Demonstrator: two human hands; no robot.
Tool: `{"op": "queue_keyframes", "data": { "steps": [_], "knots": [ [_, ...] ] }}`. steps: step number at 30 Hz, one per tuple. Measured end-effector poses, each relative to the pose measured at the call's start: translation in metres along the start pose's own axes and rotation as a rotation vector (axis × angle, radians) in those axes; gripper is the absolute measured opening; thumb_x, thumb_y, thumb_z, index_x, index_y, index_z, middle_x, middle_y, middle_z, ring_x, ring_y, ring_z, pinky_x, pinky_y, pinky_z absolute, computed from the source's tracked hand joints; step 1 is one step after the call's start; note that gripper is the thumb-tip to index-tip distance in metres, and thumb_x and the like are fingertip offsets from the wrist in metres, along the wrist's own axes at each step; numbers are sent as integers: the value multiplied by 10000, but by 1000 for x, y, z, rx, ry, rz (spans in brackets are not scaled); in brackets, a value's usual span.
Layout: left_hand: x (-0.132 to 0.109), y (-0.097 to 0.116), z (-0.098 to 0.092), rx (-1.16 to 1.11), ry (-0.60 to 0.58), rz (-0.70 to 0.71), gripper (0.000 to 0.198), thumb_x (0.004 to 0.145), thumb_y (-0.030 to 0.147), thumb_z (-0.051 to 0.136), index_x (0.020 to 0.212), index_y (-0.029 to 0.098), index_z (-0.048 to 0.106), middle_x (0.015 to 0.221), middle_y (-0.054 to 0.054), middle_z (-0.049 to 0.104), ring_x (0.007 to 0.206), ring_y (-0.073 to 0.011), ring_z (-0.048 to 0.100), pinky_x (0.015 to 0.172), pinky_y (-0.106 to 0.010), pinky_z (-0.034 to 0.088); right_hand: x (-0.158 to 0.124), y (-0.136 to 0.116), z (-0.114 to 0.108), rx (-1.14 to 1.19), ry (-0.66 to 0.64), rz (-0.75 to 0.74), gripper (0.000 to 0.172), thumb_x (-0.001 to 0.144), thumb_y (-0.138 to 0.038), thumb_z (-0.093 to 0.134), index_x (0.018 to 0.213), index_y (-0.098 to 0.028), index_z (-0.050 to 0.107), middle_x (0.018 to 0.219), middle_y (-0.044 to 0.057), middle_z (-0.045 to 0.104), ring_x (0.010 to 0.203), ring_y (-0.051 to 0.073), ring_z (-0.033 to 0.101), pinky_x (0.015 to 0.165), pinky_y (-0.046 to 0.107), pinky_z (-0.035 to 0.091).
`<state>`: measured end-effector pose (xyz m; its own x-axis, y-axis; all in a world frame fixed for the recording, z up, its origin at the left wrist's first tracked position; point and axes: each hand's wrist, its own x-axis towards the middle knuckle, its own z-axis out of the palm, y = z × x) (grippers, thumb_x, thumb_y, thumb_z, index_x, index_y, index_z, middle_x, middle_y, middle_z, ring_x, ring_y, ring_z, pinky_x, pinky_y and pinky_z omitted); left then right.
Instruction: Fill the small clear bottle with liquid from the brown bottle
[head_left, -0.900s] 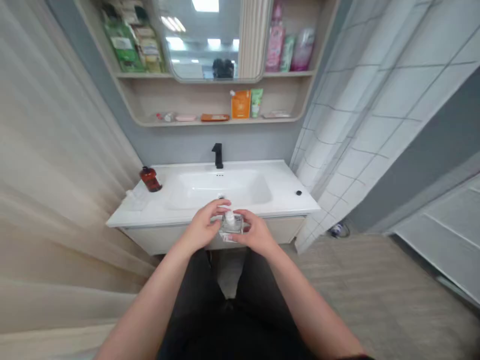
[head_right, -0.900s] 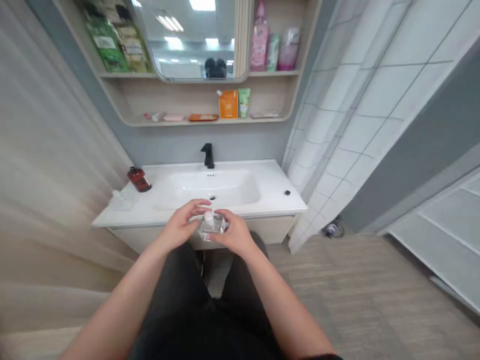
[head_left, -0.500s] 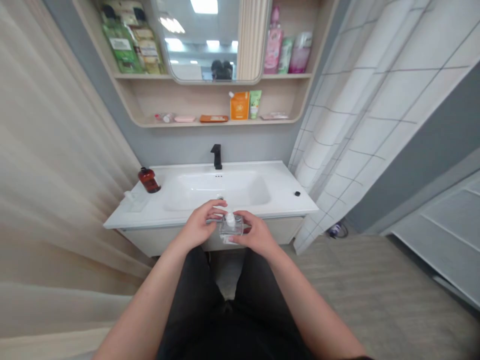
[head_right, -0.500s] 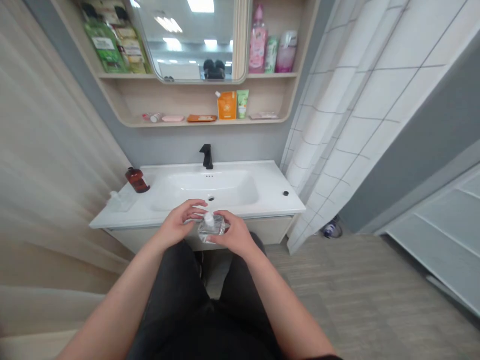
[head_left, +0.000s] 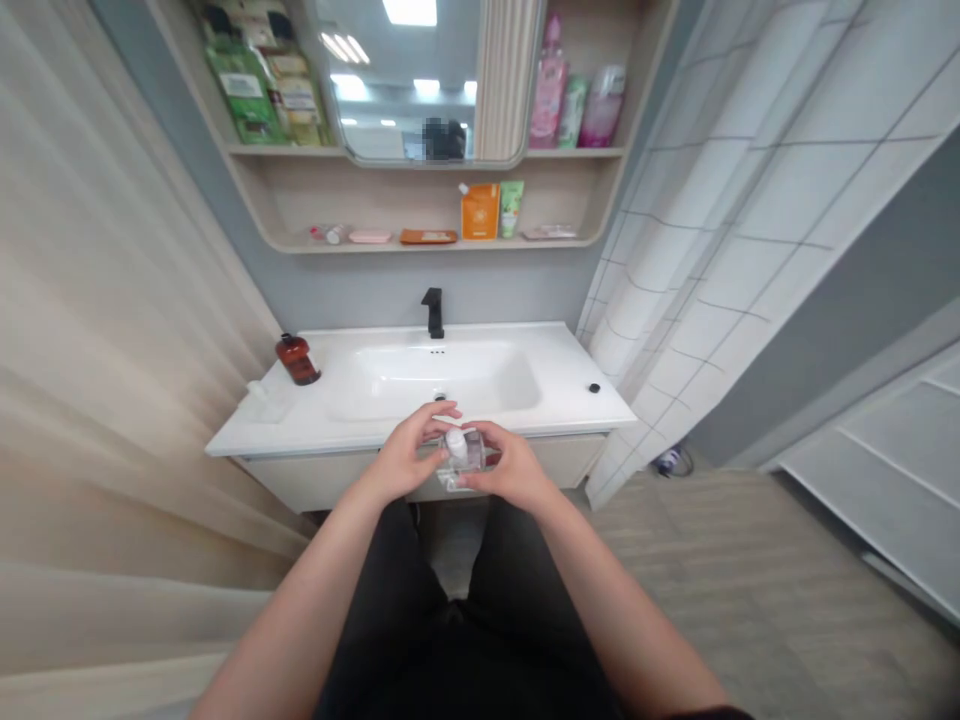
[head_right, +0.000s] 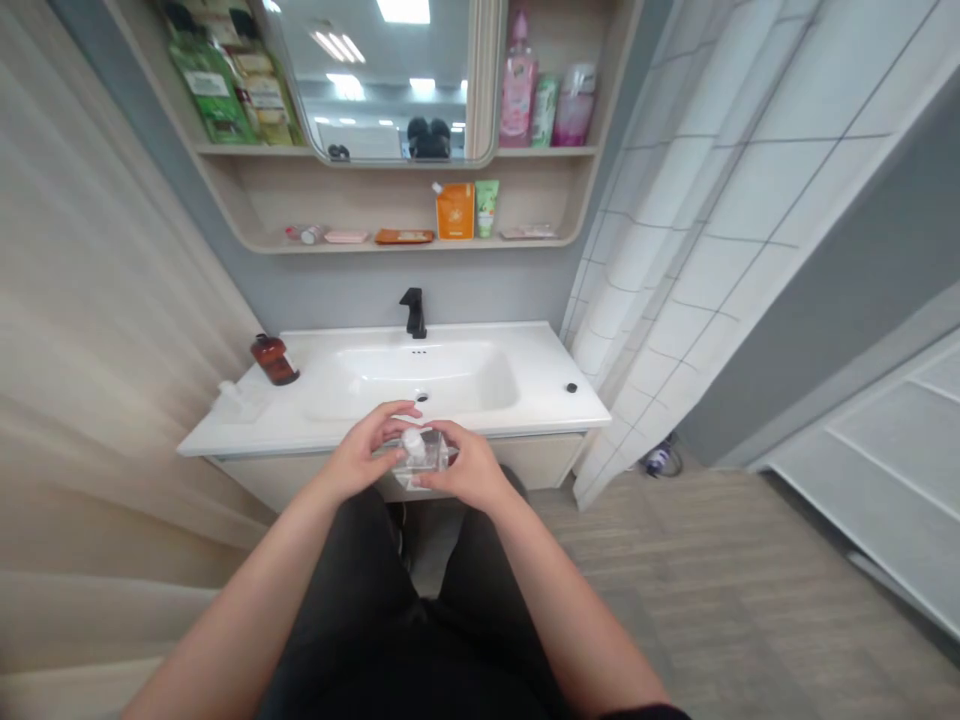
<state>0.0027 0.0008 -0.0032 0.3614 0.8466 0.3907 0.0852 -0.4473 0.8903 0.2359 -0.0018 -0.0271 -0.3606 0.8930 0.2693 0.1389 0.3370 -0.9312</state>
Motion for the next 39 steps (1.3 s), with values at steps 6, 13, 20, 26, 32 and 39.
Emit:
{"op": "queue_keyframes", "data": {
  "steps": [6, 13, 20, 26, 32, 39],
  "knots": [
    [4, -12, 20, -29, 265, -90, 685, 738, 299, 968, 1360, 240, 686, 1028, -29, 753, 1003, -217, 772, 1057, -413, 598, 4, 3, 7, 17, 49, 26, 825, 656, -473, 1040, 1384, -294, 696, 1232, 46, 802, 1037, 270, 754, 882, 383, 611],
    [1, -15, 15, -139, 207, -122, 695, 765, 366, 977, 1394, 211, 723, 1008, -61, 820, 1139, -288, 791, 1116, -455, 571, 3, 10, 3, 190, -8, 32, 897, 618, -431, 1066, 1399, -310, 642, 1359, 72, 753, 1152, 285, 734, 906, 389, 600],
    [-1, -37, 7, -75, 11, -124, 681, 917, 432, 863, 1524, 228, 632, 1229, -132, 840, 1442, -327, 668, 1259, -517, 470, 2, 39, 1, 243, -59, 106, 1003, 610, -409, 1067, 1488, -321, 590, 1306, 66, 754, 1147, 269, 729, 914, 370, 593],
    [24, -89, -73, 597, 128, -234, 679, 996, 513, 692, 1602, 240, 551, 1540, -132, 702, 1452, -322, 651, 1265, -485, 458, 44, 86, -47, -50, 300, 136, 801, 673, -558, 965, 1349, -256, 661, 1241, 73, 791, 1115, 292, 748, 1008, 452, 596],
    [45, -153, -134, 1115, 20, -585, 637, 1054, 567, 514, 1538, 172, 638, 1434, -154, 764, 1364, -355, 688, 1162, -442, 508, 121, 138, -152, -467, 748, 259, 772, 676, -530, 921, 1307, -194, 631, 1183, 151, 795, 1050, 339, 755, 938, 445, 584],
    [45, -177, -132, 1105, -15, -623, 632, 1068, 660, 404, 1356, 225, 760, 1419, -131, 770, 1347, -353, 680, 1115, -435, 518, 192, 180, -222, -689, 933, 375, 687, 713, -444, 930, 1257, -200, 590, 1292, 226, 749, 1126, 325, 700, 972, 436, 524]
  ]
}}
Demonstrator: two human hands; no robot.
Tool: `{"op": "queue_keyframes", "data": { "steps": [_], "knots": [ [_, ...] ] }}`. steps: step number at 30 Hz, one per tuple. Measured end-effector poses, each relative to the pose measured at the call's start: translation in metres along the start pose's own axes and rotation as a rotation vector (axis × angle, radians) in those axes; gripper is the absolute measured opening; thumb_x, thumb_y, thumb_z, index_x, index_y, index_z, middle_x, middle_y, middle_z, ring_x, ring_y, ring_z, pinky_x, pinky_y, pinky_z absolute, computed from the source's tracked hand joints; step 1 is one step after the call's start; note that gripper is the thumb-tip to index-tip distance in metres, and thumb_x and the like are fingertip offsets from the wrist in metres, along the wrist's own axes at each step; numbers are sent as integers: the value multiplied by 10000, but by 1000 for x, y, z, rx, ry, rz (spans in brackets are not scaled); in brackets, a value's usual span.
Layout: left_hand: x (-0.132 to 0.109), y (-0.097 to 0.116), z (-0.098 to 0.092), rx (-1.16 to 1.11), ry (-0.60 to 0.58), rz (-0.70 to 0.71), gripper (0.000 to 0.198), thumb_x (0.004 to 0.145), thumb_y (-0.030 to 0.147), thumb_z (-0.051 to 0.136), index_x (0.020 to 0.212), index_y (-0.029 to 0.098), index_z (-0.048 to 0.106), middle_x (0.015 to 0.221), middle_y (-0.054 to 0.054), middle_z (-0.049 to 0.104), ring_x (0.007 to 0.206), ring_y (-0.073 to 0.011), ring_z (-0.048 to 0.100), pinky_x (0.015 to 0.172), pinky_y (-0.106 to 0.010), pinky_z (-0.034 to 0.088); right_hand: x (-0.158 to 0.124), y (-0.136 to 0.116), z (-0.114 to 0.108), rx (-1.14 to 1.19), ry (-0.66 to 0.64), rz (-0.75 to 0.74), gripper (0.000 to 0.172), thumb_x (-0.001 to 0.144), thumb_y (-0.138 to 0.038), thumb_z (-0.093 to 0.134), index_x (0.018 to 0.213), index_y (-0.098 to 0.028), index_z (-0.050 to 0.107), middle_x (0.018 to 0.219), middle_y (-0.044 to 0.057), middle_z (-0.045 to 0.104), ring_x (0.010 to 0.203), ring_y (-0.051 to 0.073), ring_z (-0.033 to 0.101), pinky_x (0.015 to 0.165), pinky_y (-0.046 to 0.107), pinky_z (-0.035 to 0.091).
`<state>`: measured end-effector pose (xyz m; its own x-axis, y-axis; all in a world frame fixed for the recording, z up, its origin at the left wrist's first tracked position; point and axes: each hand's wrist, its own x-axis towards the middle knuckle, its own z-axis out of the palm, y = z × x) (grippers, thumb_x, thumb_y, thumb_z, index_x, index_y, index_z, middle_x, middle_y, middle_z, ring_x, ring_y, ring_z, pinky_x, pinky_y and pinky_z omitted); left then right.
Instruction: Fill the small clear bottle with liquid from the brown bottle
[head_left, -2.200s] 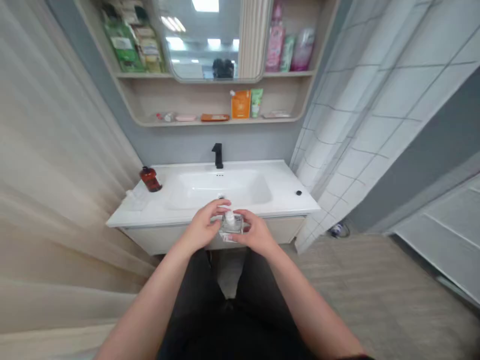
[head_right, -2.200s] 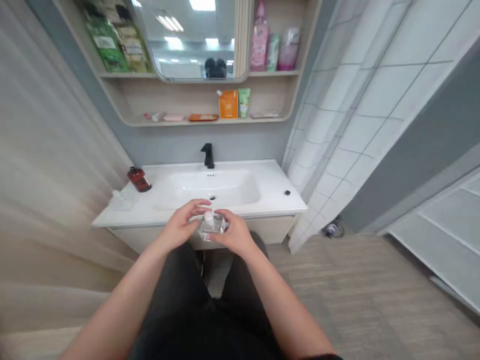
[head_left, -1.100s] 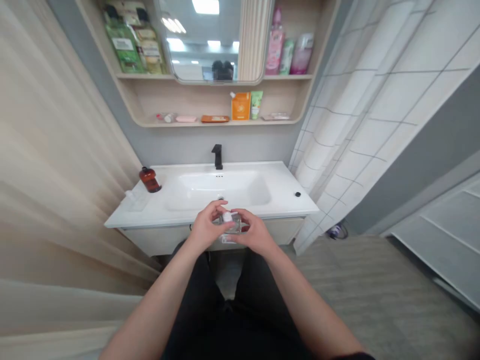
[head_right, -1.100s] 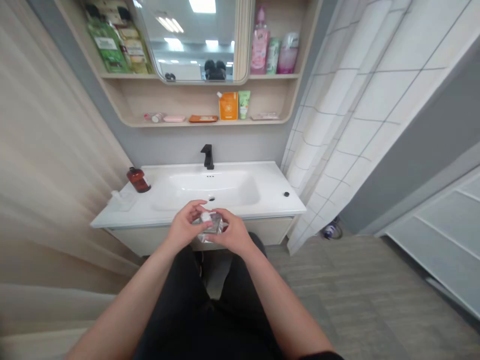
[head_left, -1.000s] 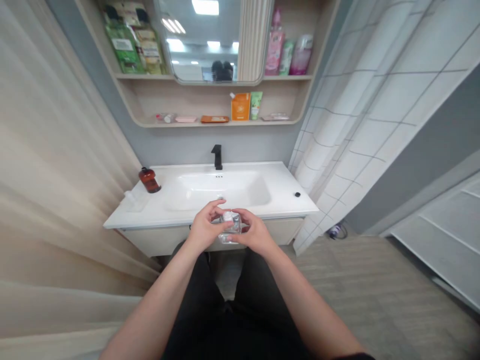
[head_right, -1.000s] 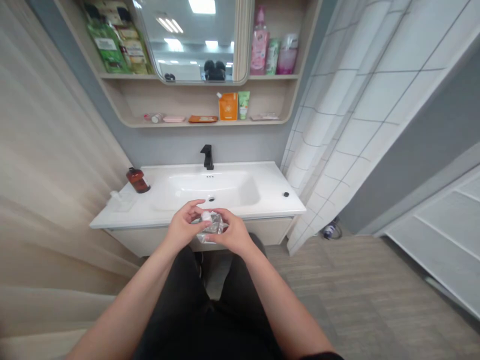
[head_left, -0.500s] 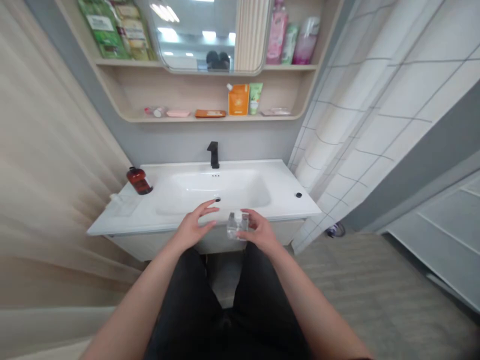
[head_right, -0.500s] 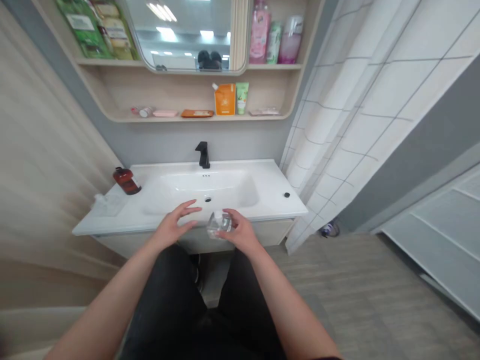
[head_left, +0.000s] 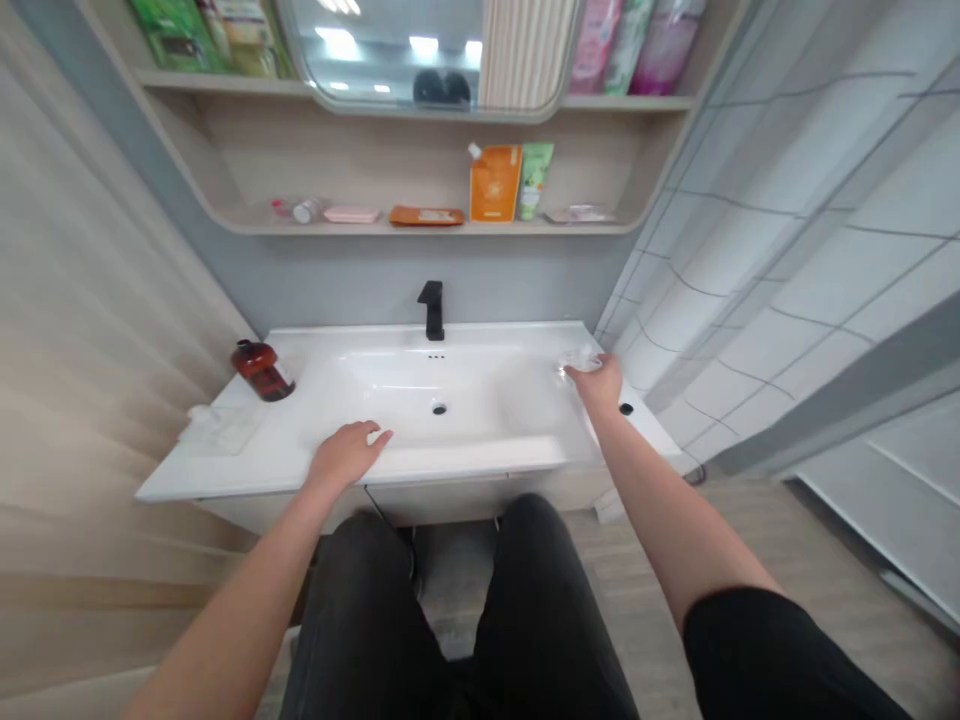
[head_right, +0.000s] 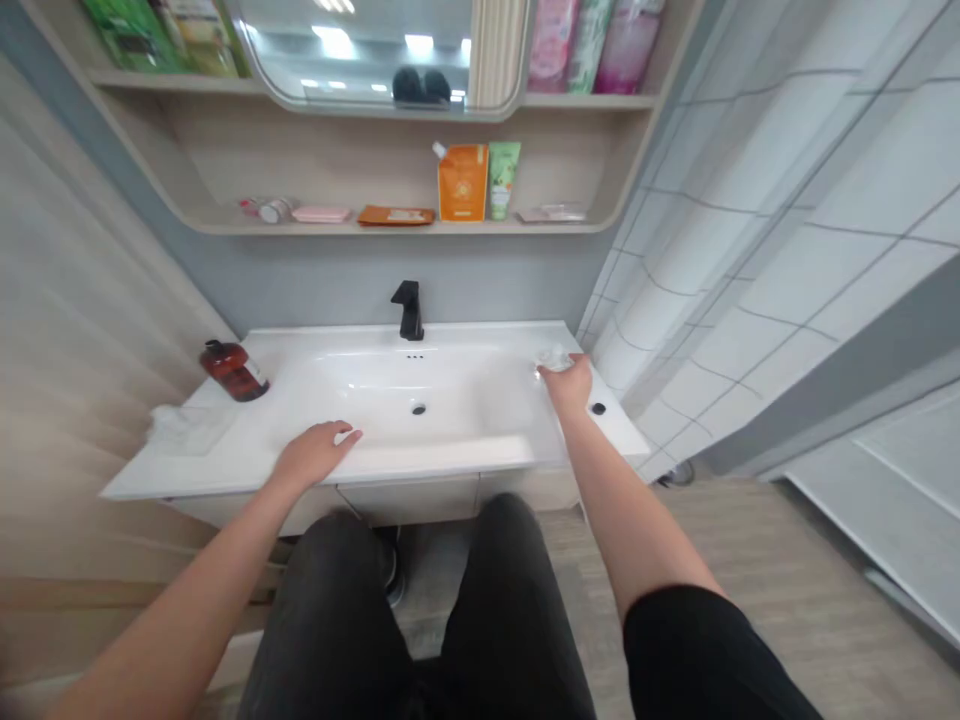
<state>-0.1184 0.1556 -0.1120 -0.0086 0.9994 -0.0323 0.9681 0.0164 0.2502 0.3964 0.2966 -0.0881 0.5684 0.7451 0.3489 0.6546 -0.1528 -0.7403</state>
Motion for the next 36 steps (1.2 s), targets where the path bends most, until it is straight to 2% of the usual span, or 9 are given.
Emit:
{"op": "queue_keyframes", "data": {
  "steps": [6, 9, 14, 17, 20, 23, 25, 31, 36],
  "knots": [
    [1, 0, -3, -29, -8, -52, 601, 1047, 683, 436, 1241, 246, 800, 1352, -124, 795, 1278, -359, 710, 1065, -447, 541, 28, -3, 40, 12, 30, 36, 473, 790, -460, 862, 1112, -226, 607, 1246, 263, 727, 1114, 358, 683, 935, 492, 521],
    [3, -3, 1, -17, -4, -64, 594, 1042, 685, 442, 1223, 248, 801, 1321, -128, 805, 1257, -358, 720, 1048, -442, 548, 36, -6, 50, 34, 2, 52, 469, 849, -458, 826, 1181, -216, 602, 1306, 286, 697, 1148, 353, 652, 964, 499, 509],
    [4, -4, 3, -37, 15, -76, 577, 1021, 692, 478, 1196, 257, 814, 1297, -124, 817, 1223, -357, 737, 1019, -430, 558, 30, -19, 40, 79, 51, -17, 859, 756, -422, 953, 1432, -135, 508, 1543, 336, 552, 1348, 381, 550, 1095, 485, 472],
    [3, -2, 0, -39, 0, -94, 579, 1010, 690, 491, 1203, 253, 818, 1297, -132, 818, 1205, -371, 747, 990, -435, 566, 0, -37, 27, 61, 120, -233, 706, 869, -467, 849, 1422, -149, 547, 1541, 273, 581, 1411, 356, 528, 1161, 465, 440],
    [2, -1, -3, -24, -24, -98, 590, 1009, 690, 486, 1221, 248, 814, 1318, -140, 812, 1213, -386, 748, 982, -447, 567, -53, -60, 22, 77, -223, -370, 347, 962, -422, 726, 1228, -203, 683, 1228, 135, 774, 1142, 281, 707, 1030, 395, 523],
    [1, 0, -5, -17, -23, -103, 592, 1014, 678, 480, 1235, 237, 807, 1319, -155, 808, 1212, -396, 749, 979, -460, 569, -112, -76, 26, 66, -726, -468, 220, 921, -384, 784, 1088, -243, 769, 1003, 45, 824, 899, 234, 759, 871, 332, 550],
    [-2, 1, -5, -22, 6, -112, 572, 1019, 655, 486, 1227, 229, 805, 1297, -160, 811, 1199, -389, 752, 983, -458, 572, -144, -81, 31, 30, -894, -488, 189, 914, -369, 805, 1063, -251, 803, 1007, 34, 839, 909, 228, 771, 862, 311, 548],
    [-23, 8, -9, -150, 253, -72, 412, 1038, 456, 519, 1262, 208, 760, 1346, -125, 788, 1265, -322, 720, 1130, -433, 536, -179, -83, 33, -158, -790, -391, 275, 985, -336, 731, 1226, -219, 796, 1181, 82, 841, 1114, 262, 769, 921, 317, 539],
    [-52, -32, -39, -287, 734, -233, 437, 1073, 429, 502, 1398, 160, 613, 1408, -156, 697, 1354, -291, 641, 1200, -439, 497, -181, -86, 28, -248, -813, -438, 283, 995, -329, 712, 1245, -225, 793, 1221, 88, 837, 1173, 268, 756, 949, 312, 522]
  ]
}}
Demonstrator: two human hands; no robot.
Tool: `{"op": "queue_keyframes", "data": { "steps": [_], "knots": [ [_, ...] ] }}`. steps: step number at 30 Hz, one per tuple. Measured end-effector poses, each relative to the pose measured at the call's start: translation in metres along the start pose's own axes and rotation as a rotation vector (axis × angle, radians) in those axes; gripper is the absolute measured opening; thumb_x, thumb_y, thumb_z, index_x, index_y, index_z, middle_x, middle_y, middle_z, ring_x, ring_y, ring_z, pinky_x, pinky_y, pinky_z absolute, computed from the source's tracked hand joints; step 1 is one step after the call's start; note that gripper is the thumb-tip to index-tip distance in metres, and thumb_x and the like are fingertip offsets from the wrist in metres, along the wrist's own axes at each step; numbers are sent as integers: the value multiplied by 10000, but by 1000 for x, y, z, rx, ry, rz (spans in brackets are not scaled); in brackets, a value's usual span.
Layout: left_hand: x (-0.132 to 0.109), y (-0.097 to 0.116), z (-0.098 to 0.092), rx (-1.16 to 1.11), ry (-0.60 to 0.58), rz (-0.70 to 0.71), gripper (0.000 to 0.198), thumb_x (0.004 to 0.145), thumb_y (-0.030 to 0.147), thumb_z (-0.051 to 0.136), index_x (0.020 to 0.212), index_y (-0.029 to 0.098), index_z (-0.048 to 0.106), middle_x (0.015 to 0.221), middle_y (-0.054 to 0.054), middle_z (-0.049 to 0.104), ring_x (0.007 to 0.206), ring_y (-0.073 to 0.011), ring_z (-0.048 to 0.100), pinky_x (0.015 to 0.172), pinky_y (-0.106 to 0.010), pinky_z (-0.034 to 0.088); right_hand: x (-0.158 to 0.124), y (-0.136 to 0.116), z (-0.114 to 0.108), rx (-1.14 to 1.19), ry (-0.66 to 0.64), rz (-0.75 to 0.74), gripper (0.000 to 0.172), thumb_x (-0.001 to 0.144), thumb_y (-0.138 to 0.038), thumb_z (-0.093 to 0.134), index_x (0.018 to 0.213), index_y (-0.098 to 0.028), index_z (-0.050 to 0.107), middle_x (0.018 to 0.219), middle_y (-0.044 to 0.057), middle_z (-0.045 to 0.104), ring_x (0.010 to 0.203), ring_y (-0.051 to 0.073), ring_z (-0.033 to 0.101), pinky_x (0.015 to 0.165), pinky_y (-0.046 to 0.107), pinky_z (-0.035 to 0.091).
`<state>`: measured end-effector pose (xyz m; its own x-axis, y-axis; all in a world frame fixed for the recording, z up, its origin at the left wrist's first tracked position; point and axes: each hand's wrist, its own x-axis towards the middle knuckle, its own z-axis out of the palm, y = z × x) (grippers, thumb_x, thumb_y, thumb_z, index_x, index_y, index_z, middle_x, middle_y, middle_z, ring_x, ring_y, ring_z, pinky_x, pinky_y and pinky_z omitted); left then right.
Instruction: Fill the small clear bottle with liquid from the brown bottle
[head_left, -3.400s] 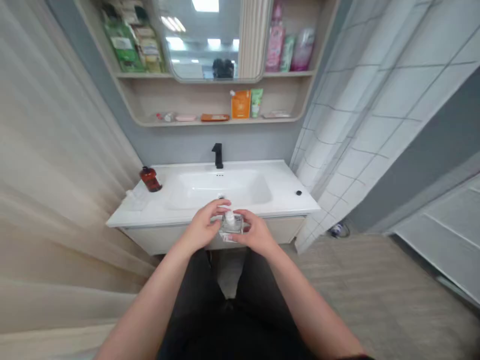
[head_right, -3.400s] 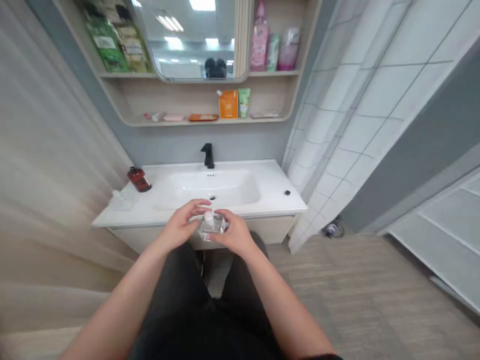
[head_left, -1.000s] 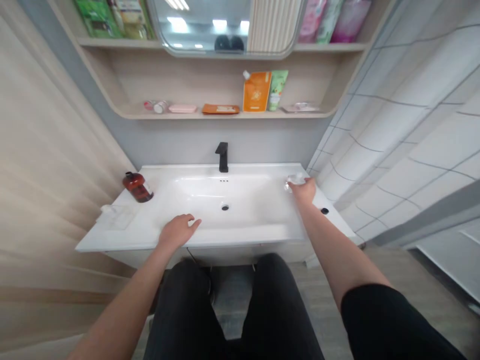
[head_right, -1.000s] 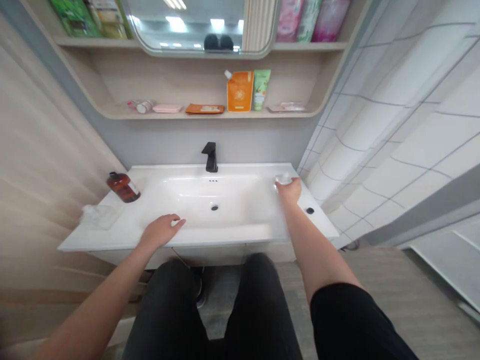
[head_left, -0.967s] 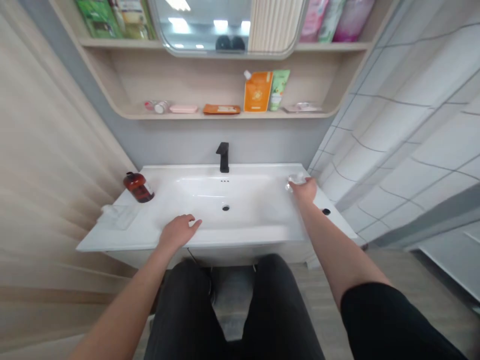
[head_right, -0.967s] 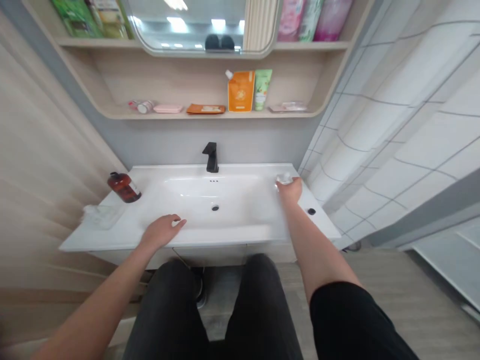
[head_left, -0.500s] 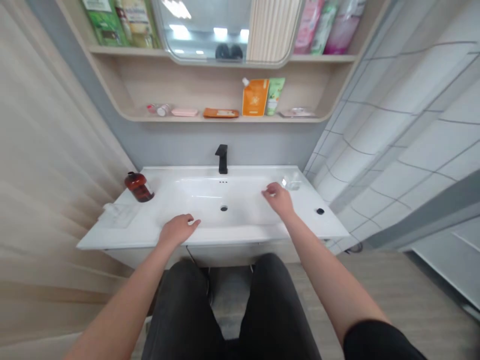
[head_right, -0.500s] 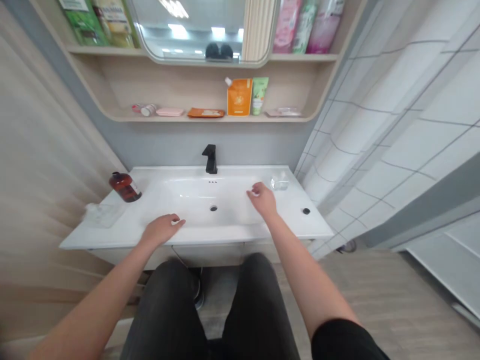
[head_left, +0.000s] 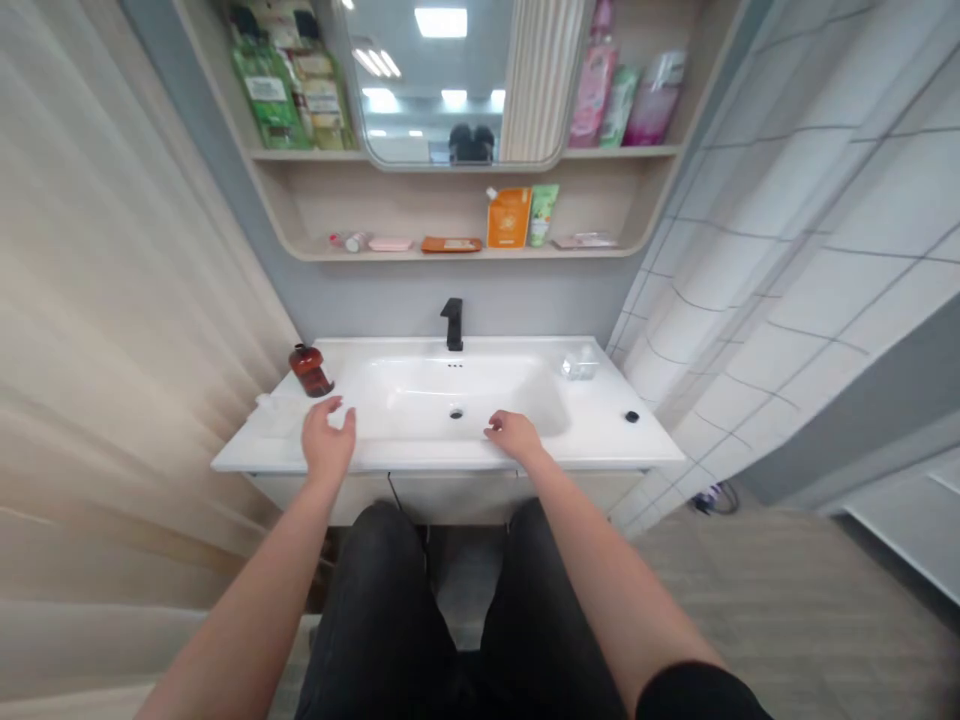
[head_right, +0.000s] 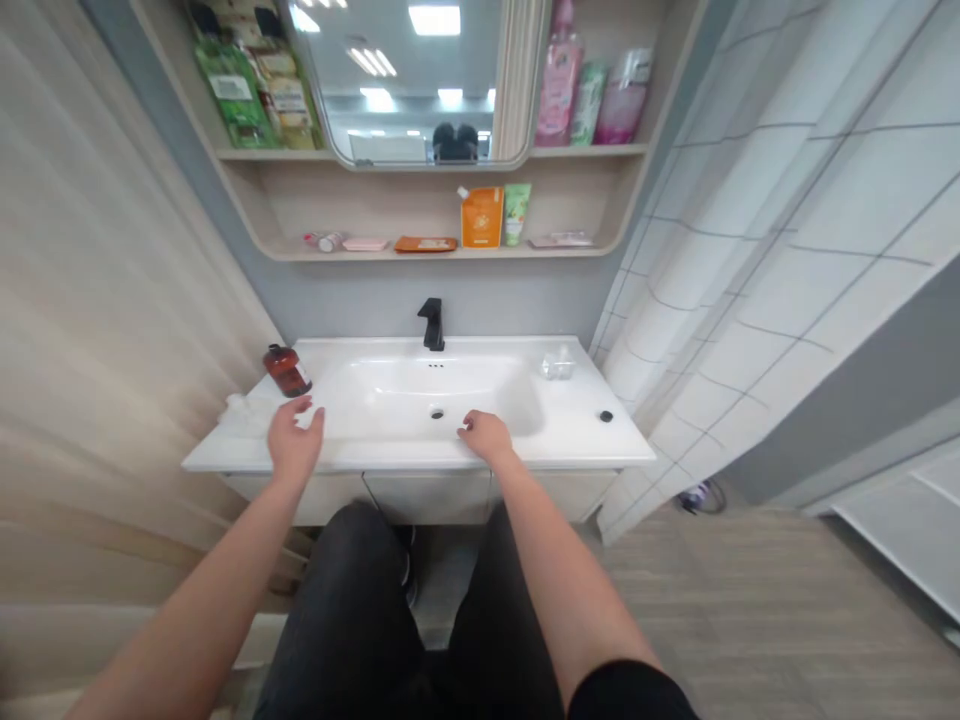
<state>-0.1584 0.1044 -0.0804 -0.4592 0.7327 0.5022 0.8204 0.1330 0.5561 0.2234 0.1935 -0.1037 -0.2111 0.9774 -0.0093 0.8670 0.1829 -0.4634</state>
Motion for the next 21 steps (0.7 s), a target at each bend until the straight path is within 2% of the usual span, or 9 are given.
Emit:
{"op": "queue_keyframes", "data": {
  "steps": [2, 4, 6, 8, 12, 15, 18, 19, 21],
  "knots": [
    [15, -26, -23, 71, 248, -99, 514, 1042, 446, 602, 1439, 124, 554, 1436, -178, 646, 1411, -342, 577, 1249, -521, 445, 1, 0, 1, -8, 1, -1, 295, 997, -345, 705, 1248, -219, 794, 1224, 91, 837, 1178, 271, 755, 948, 312, 520],
    [33, -54, -41, 122, 366, -183, 718, 957, 443, 765, 1502, 94, 455, 1520, -192, 579, 1474, -392, 510, 1274, -587, 406, 3, -1, 3, -12, -3, 2, 301, 988, -358, 709, 1237, -215, 800, 1212, 94, 839, 1174, 276, 757, 940, 313, 521],
    [51, -78, -49, 135, 347, -271, 937, 826, 437, 922, 1513, 82, 391, 1568, -206, 535, 1501, -422, 483, 1292, -619, 382, 5, -1, 3, -13, -8, 11, 300, 975, -363, 712, 1219, -214, 806, 1206, 101, 839, 1170, 285, 758, 934, 320, 524],
    [66, -95, -50, 115, 251, -349, 1037, 732, 428, 1002, 1492, 91, 381, 1577, -206, 528, 1524, -437, 465, 1303, -633, 372, 6, 0, 3, -3, -20, 22, 303, 967, -376, 715, 1207, -216, 810, 1213, 106, 838, 1170, 293, 758, 931, 329, 527],
    [81, -111, -43, 5, 87, -438, 950, 722, 390, 995, 1444, 134, 434, 1426, -134, 644, 1398, -385, 592, 1232, -612, 467, 11, 2, 3, 26, -57, 57, 339, 951, -430, 728, 1217, -236, 810, 1265, 100, 827, 1204, 301, 751, 945, 336, 532],
    [70, -109, -35, -14, 147, -407, 756, 750, 398, 943, 1348, 184, 534, 1263, -76, 720, 1213, -328, 684, 1154, -572, 537, 16, 3, 4, 23, -93, 116, 377, 930, -480, 743, 1215, -244, 810, 1286, 105, 822, 1232, 319, 749, 964, 353, 541],
    [46, -86, -19, -34, 259, -315, 673, 728, 442, 925, 1277, 232, 599, 1229, -55, 749, 1161, -322, 701, 1108, -539, 565, 24, 2, 5, 12, -142, 164, 426, 926, -553, 732, 1208, -244, 811, 1295, 113, 819, 1252, 340, 748, 991, 380, 551],
    [38, -74, -11, -63, 239, -254, 663, 717, 457, 922, 1265, 243, 617, 1221, -50, 754, 1140, -319, 709, 1085, -525, 576, 28, 2, 5, 5, -164, 172, 441, 931, -573, 720, 1208, -241, 811, 1307, 118, 815, 1263, 348, 746, 1005, 392, 554],
    [23, -41, 10, -191, 79, -130, 625, 723, 501, 903, 1238, 248, 656, 1174, -56, 766, 1040, -301, 731, 1004, -489, 603, 35, 0, 6, -11, -214, 197, 478, 937, -596, 699, 1214, -224, 812, 1353, 141, 796, 1294, 368, 735, 1034, 422, 556]
  ]
}}
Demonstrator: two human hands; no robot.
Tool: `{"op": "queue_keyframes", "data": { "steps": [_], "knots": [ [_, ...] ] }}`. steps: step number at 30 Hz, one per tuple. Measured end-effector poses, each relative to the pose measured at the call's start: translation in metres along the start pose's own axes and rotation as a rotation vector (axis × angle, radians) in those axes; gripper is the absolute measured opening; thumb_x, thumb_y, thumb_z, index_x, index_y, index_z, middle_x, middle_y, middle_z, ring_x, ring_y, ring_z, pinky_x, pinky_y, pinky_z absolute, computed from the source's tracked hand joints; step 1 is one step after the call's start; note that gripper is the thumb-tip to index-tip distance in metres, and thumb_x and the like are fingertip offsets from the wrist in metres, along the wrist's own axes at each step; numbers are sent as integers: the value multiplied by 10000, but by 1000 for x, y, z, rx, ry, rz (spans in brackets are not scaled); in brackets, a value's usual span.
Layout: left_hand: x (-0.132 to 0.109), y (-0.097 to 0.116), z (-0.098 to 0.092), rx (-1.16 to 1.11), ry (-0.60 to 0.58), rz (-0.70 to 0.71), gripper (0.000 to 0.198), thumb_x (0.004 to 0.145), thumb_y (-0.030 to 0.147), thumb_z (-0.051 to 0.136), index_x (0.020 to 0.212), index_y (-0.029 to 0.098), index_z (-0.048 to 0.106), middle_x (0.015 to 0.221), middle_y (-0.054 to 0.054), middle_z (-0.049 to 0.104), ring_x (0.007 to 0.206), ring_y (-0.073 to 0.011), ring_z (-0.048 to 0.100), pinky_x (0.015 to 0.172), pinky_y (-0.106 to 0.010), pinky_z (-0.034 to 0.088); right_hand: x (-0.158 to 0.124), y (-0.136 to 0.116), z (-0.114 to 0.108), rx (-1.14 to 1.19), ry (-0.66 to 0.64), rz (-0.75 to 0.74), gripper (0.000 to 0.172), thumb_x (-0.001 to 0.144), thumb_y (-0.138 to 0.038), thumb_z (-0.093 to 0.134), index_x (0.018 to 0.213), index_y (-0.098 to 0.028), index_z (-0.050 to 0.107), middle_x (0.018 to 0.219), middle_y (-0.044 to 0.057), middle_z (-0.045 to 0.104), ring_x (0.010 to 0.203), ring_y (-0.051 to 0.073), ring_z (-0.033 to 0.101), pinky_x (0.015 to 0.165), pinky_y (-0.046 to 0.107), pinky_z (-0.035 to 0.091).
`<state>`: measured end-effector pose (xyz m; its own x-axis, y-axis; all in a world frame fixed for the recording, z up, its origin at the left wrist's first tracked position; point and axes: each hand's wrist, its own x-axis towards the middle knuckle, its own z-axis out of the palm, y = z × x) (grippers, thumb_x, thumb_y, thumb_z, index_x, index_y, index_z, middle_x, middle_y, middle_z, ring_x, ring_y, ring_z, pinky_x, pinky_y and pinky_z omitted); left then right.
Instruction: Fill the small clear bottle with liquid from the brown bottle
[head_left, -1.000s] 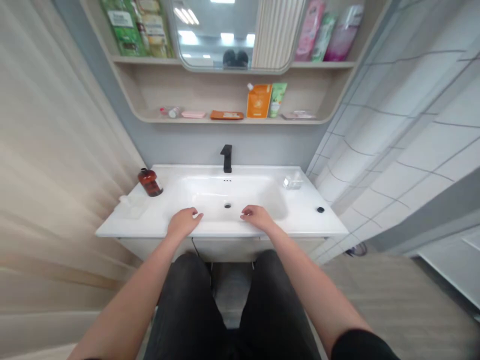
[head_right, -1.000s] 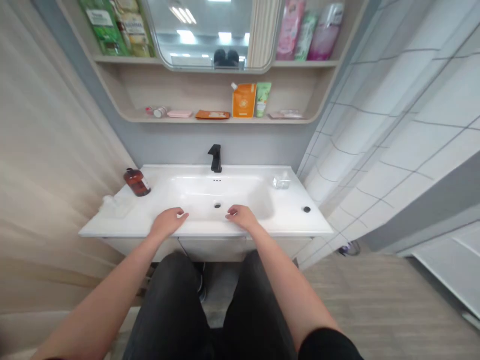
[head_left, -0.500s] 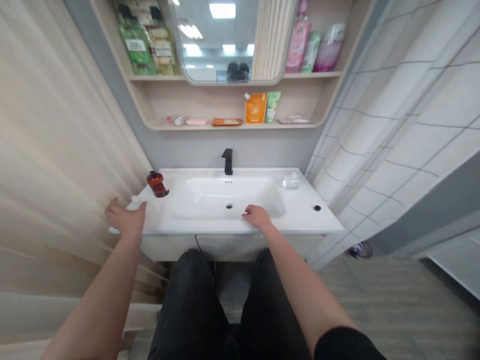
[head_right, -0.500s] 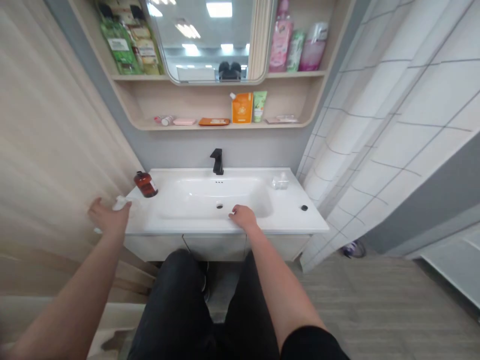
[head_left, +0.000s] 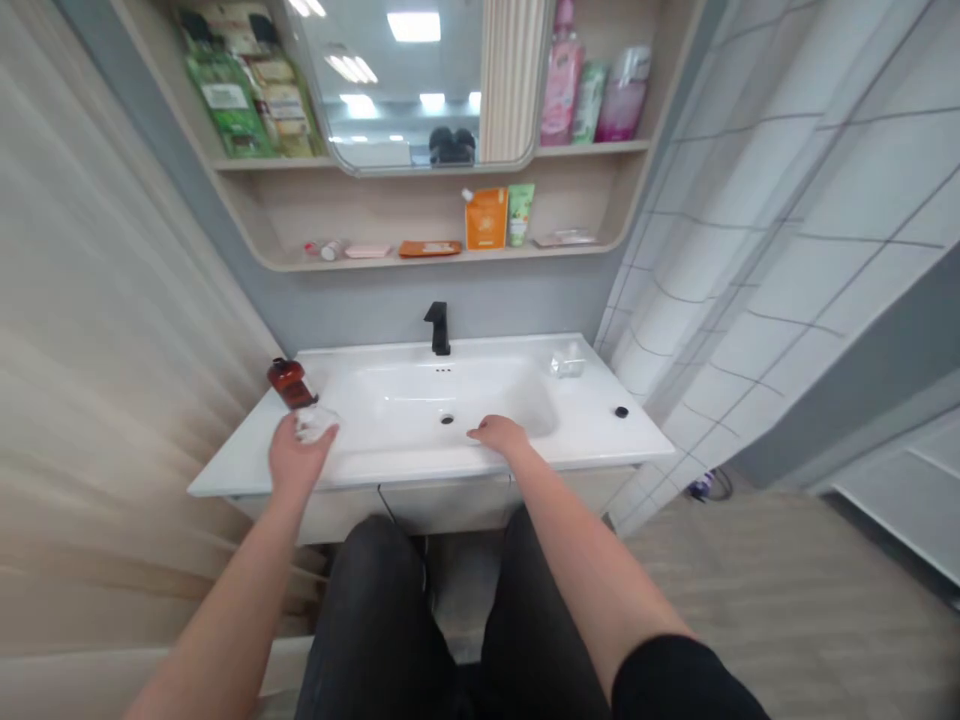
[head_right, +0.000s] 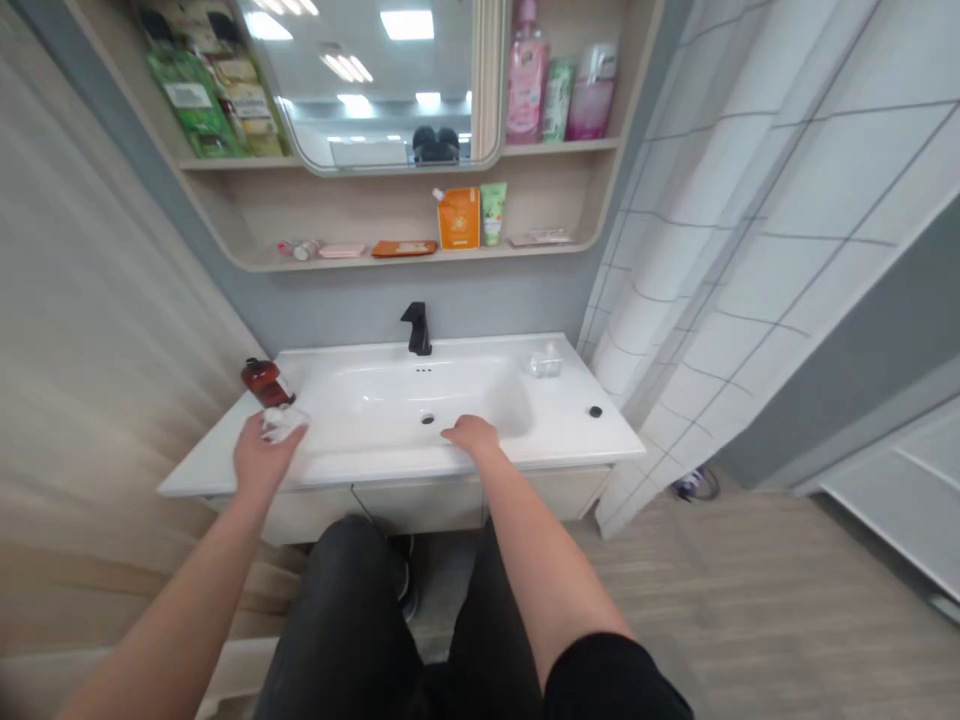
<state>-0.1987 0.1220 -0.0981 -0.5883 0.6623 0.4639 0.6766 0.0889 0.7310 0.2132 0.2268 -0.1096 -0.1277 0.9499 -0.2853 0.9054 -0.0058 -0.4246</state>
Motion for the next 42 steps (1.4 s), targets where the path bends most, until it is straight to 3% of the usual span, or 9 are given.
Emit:
{"op": "queue_keyframes", "data": {
  "steps": [7, 10, 13, 16, 20, 24, 33, 38, 42],
  "knots": [
    [-44, 95, 124, -373, -495, 20, 475, 713, 503, 908, 1051, 249, 692, 1012, -47, 792, 945, -272, 741, 883, -375, 561, 7, -10, 2, -45, -9, 132, 514, 914, -478, 755, 1303, -143, 779, 1416, 227, 750, 1330, 411, 718, 1042, 471, 573],
    [-49, 107, 166, -393, -619, -22, 482, 658, 507, 947, 968, 246, 685, 951, -42, 774, 890, -262, 719, 830, -352, 530, 2, -8, 6, -64, 81, 97, 479, 915, -359, 766, 1356, -172, 744, 1391, 210, 761, 1319, 373, 726, 1036, 441, 574],
    [-49, 101, 187, -374, -680, -72, 523, 608, 492, 983, 946, 248, 667, 923, -31, 756, 852, -240, 695, 797, -329, 505, 0, -5, 12, -71, 189, 5, 478, 938, -272, 750, 1411, -212, 705, 1326, 180, 785, 1266, 342, 748, 1031, 430, 580],
    [-48, 94, 191, -429, -711, -98, 542, 610, 471, 985, 970, 254, 644, 923, -16, 751, 843, -230, 689, 801, -329, 501, 4, -6, 16, -41, 243, -166, 522, 935, -210, 760, 1451, -217, 679, 1338, 181, 769, 1256, 341, 743, 1082, 457, 567],
    [-51, 98, 183, -550, -753, -31, 503, 626, 402, 964, 973, 256, 630, 912, -1, 739, 886, -236, 697, 838, -339, 510, 18, -19, 25, 283, 152, -495, 855, 792, -215, 907, 1577, -269, 572, 1549, 140, 648, 1391, 309, 663, 1201, 441, 510],
    [-54, 107, 171, -688, -795, 6, 446, 618, 349, 945, 934, 241, 650, 894, 8, 722, 925, -237, 694, 853, -330, 519, 33, -32, 38, 660, 55, -496, 1112, 665, -271, 995, 1642, -261, 466, 1479, 125, 684, 1314, 297, 698, 1164, 458, 543],
    [-49, 106, 169, -880, -953, -166, 496, 715, 557, 899, 1034, 194, 790, 1047, -89, 795, 965, -277, 710, 892, -394, 547, 27, -23, 34, 673, 68, -443, 846, 653, -308, 1036, 1401, -224, 650, 1129, 52, 777, 1041, 252, 743, 968, 388, 587],
    [-50, 102, 176, -746, -802, -85, 453, 669, 550, 936, 811, 221, 659, 790, -8, 683, 796, -209, 624, 779, -333, 489, 22, -28, 34, 539, 119, -458, 879, 644, -352, 1059, 1407, -191, 654, 1104, 55, 771, 969, 234, 724, 908, 358, 561],
    [-52, 107, 170, -787, -729, -78, 491, 628, 471, 953, 899, 238, 615, 841, 11, 683, 822, -200, 630, 804, -323, 489, 21, -30, 37, 493, 153, -491, 919, 645, -382, 1067, 1436, -183, 642, 1105, 59, 772, 981, 230, 723, 903, 342, 547]
  ]
}}
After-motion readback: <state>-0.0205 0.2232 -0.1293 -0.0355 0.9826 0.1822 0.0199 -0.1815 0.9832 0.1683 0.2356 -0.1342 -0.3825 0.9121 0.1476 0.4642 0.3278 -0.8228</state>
